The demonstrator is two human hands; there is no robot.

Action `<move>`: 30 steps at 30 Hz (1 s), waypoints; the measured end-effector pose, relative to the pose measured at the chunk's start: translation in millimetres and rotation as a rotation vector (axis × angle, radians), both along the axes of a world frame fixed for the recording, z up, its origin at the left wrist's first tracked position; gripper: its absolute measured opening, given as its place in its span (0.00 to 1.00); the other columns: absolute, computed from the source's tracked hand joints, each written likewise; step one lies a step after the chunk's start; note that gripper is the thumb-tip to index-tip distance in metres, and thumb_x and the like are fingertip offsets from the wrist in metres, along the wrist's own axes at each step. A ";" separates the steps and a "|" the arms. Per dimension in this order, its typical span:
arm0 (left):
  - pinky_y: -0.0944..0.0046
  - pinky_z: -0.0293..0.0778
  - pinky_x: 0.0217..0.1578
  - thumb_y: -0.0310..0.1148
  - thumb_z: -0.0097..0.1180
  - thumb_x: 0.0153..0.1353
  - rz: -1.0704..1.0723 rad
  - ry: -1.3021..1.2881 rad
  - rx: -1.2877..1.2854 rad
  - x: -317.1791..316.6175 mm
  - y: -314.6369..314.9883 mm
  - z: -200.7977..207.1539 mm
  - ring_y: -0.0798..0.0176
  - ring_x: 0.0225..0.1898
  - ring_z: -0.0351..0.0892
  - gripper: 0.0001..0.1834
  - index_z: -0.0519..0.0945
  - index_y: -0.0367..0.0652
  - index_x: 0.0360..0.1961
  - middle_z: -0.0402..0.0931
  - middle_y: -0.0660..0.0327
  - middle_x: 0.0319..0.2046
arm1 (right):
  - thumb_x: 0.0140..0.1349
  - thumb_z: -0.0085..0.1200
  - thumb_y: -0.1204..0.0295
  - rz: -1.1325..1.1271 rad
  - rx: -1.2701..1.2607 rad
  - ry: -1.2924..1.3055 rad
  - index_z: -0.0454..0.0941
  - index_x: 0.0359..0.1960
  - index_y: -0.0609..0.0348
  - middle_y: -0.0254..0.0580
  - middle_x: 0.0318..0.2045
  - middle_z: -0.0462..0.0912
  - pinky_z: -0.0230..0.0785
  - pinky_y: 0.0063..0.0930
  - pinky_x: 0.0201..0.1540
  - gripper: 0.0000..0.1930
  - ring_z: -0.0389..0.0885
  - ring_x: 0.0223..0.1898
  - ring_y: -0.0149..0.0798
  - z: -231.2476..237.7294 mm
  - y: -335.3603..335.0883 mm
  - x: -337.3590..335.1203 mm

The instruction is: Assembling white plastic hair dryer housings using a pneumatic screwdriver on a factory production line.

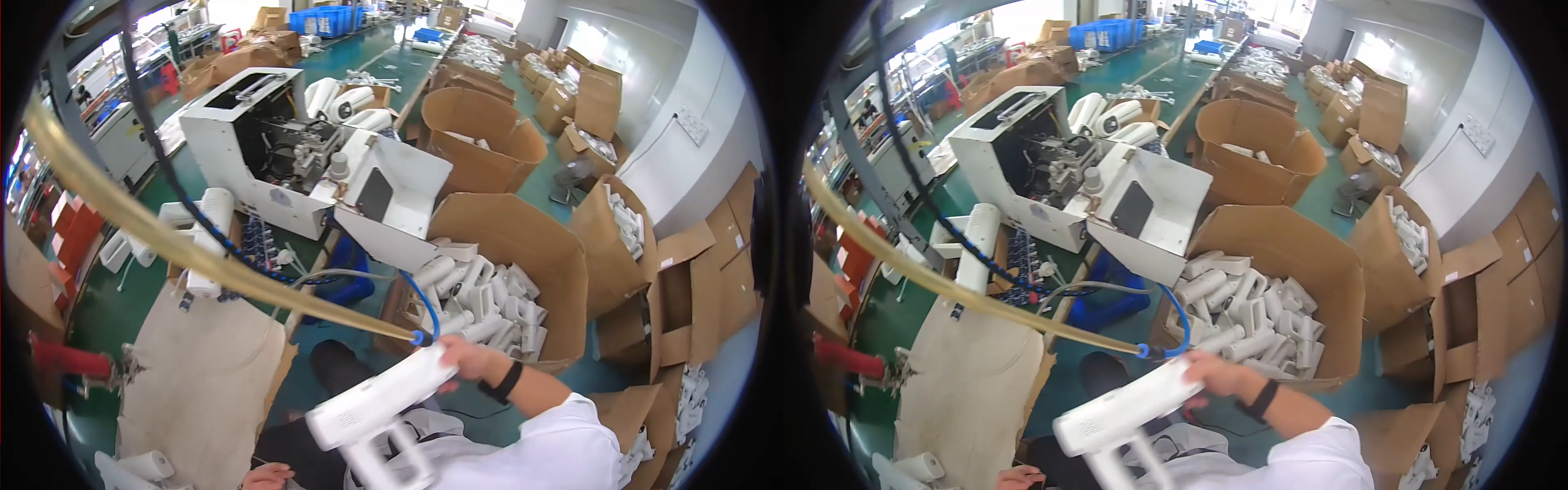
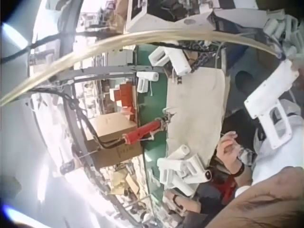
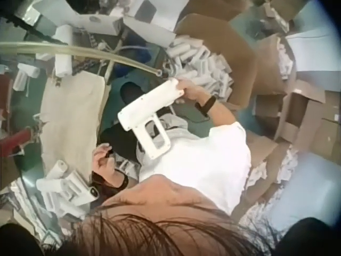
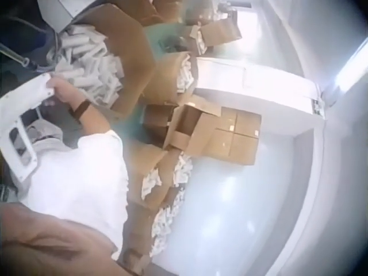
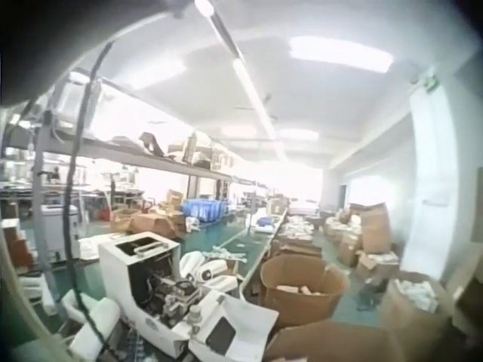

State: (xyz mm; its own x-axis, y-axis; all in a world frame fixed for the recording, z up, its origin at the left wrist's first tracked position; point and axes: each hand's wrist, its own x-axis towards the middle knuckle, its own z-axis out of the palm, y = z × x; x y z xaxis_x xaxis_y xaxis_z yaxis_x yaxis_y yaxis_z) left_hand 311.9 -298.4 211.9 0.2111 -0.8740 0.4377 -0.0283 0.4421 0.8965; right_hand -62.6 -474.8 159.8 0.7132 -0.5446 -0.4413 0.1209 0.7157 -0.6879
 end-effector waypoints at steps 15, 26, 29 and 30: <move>0.58 0.78 0.39 0.34 0.51 0.68 0.224 0.036 0.109 67.0 7.1 -49.5 0.56 0.39 0.80 0.10 0.76 0.39 0.43 0.79 0.51 0.40 | 0.60 0.40 0.39 -1.405 0.408 0.405 0.76 0.39 0.67 0.40 0.22 0.78 0.61 0.18 0.17 0.35 0.68 0.16 0.30 -119.0 63.0 -245.6; 0.64 0.74 0.34 0.24 0.55 0.55 0.658 0.104 0.308 72.7 15.0 -41.6 0.62 0.29 0.77 0.03 0.75 0.35 0.31 0.77 0.54 0.26 | 0.61 0.59 0.71 0.373 -0.555 0.180 0.77 0.48 0.59 0.30 0.25 0.81 0.67 0.15 0.28 0.14 0.76 0.24 0.20 81.8 -14.1 58.9; 0.65 0.76 0.30 0.24 0.54 0.59 0.643 0.188 0.290 81.0 10.5 -39.6 0.62 0.26 0.77 0.03 0.73 0.36 0.30 0.76 0.55 0.26 | 0.54 0.64 0.77 0.317 -0.997 0.039 0.74 0.52 0.63 0.37 0.32 0.83 0.71 0.17 0.31 0.22 0.78 0.28 0.24 128.2 -3.5 159.4; 0.65 0.76 0.30 0.24 0.54 0.59 0.721 0.177 0.258 83.9 23.3 -31.3 0.62 0.26 0.77 0.03 0.73 0.36 0.30 0.76 0.55 0.26 | 0.52 0.66 0.76 0.155 -1.245 -0.043 0.74 0.51 0.65 0.38 0.34 0.82 0.72 0.18 0.31 0.24 0.79 0.30 0.25 141.3 6.4 197.2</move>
State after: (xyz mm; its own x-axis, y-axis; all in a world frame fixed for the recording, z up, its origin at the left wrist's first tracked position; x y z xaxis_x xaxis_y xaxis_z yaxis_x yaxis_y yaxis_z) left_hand 395.8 -275.1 180.6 0.8126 -0.5642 0.1460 -0.0761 0.1456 0.9864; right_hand 134.6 -468.4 301.1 0.8081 -0.4833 0.3368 0.1330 -0.4073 -0.9036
